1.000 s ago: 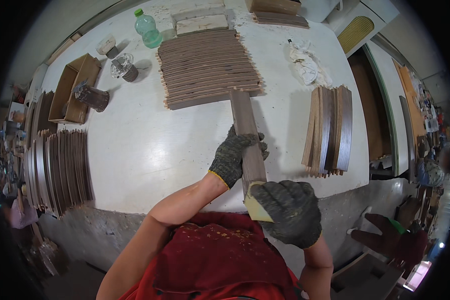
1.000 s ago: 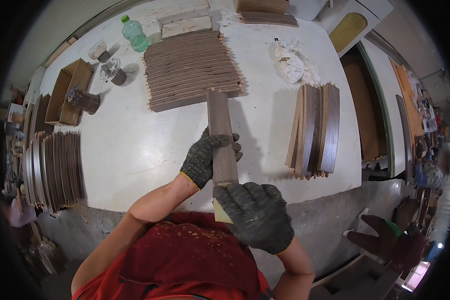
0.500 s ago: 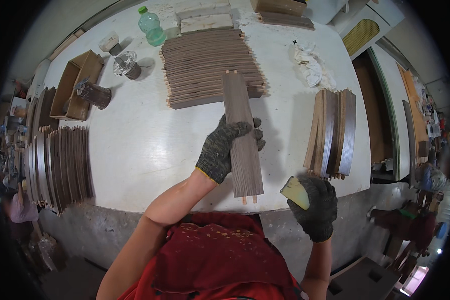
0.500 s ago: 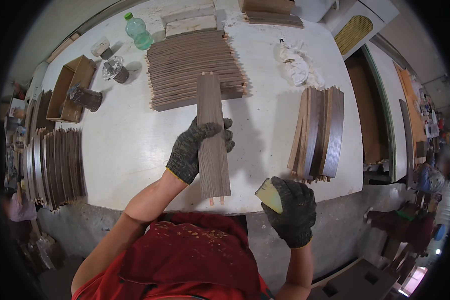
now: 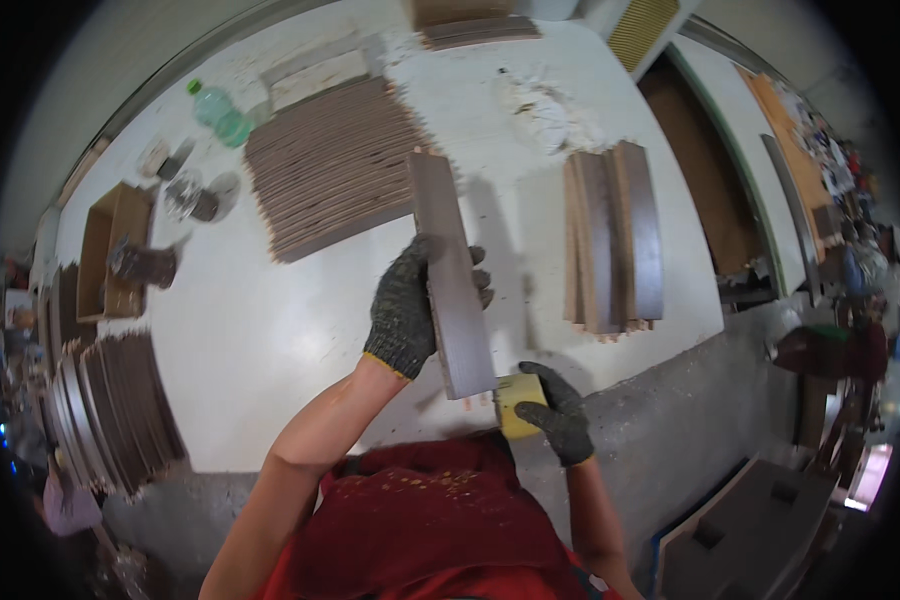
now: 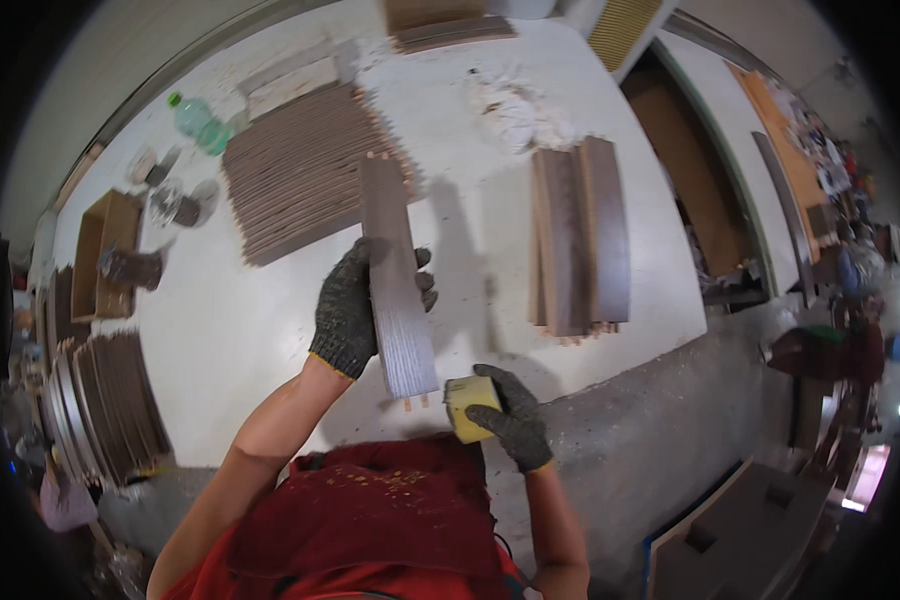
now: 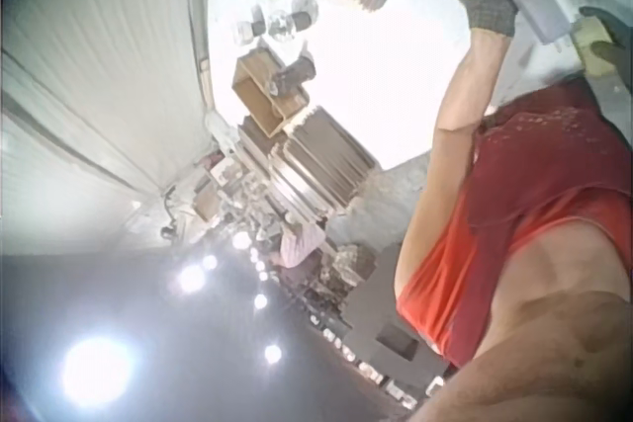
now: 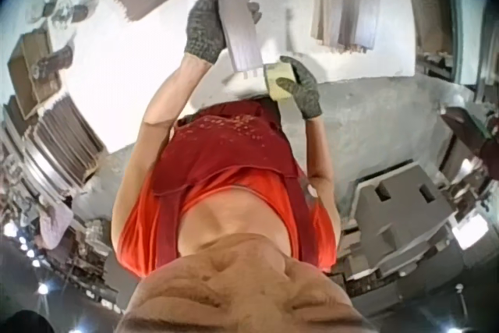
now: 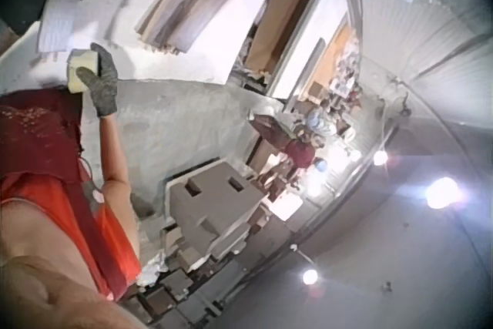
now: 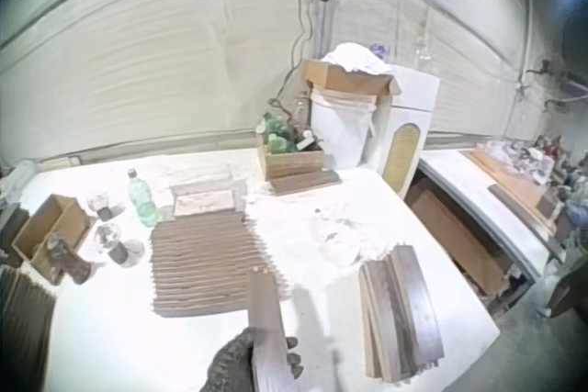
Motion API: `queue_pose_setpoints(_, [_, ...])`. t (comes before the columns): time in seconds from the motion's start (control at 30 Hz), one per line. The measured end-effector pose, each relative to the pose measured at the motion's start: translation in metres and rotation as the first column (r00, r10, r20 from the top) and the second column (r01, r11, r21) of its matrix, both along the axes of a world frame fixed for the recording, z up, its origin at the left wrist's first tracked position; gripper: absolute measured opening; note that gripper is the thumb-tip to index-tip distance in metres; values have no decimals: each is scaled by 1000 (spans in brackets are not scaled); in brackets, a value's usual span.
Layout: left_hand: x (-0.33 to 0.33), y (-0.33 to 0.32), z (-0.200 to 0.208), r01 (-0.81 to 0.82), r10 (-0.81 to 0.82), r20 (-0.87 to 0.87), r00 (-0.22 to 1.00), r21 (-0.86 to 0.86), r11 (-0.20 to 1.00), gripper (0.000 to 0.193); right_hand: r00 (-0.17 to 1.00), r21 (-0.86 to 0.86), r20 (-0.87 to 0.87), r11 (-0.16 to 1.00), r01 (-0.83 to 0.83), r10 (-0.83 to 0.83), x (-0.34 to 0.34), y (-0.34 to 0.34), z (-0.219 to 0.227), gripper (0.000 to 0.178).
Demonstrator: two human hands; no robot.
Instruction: Manually sanding the edges and surfaces of wooden slats using a sanding block.
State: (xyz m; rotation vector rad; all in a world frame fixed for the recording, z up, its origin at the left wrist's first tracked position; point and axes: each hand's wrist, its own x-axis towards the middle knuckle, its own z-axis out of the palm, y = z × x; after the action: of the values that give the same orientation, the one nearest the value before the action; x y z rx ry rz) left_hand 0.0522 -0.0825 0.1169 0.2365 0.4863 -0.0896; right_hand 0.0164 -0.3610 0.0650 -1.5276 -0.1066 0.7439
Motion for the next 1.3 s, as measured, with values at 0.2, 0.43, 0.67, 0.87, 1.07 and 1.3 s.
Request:
queue_pose_setpoints(0.2, [54,-53,-24,123,-131,8,991,296,947,42,999,-80,21,996,-40,41,-13,-10,-58,62])
queue_pose_setpoints(0.43, [132,-130,-23,137,-158,-54,986,800,584,88,975,-155,170,981,-115,141,-9,-8,-62,68])
queue_pose_setpoints(0.67, [146,-151,-61,104,-321,-47,946,981,163,72,972,-211,149,966,-151,184,-3,-5,-57,66])
queue_pose_setpoints(0.87, [120,-110,-48,180,-385,-81,919,956,230,54,994,4,4,994,-106,106,-3,-7,-58,62])
queue_pose_setpoints(1.07, [41,18,-100,-310,-151,284,947,677,-668,65,996,106,-87,994,-18,27,0,-8,-46,56])
queue_pose_setpoints(1.3, [-42,116,-95,-104,-136,-34,990,474,-874,79,990,121,-140,993,13,4,6,-2,-35,54])
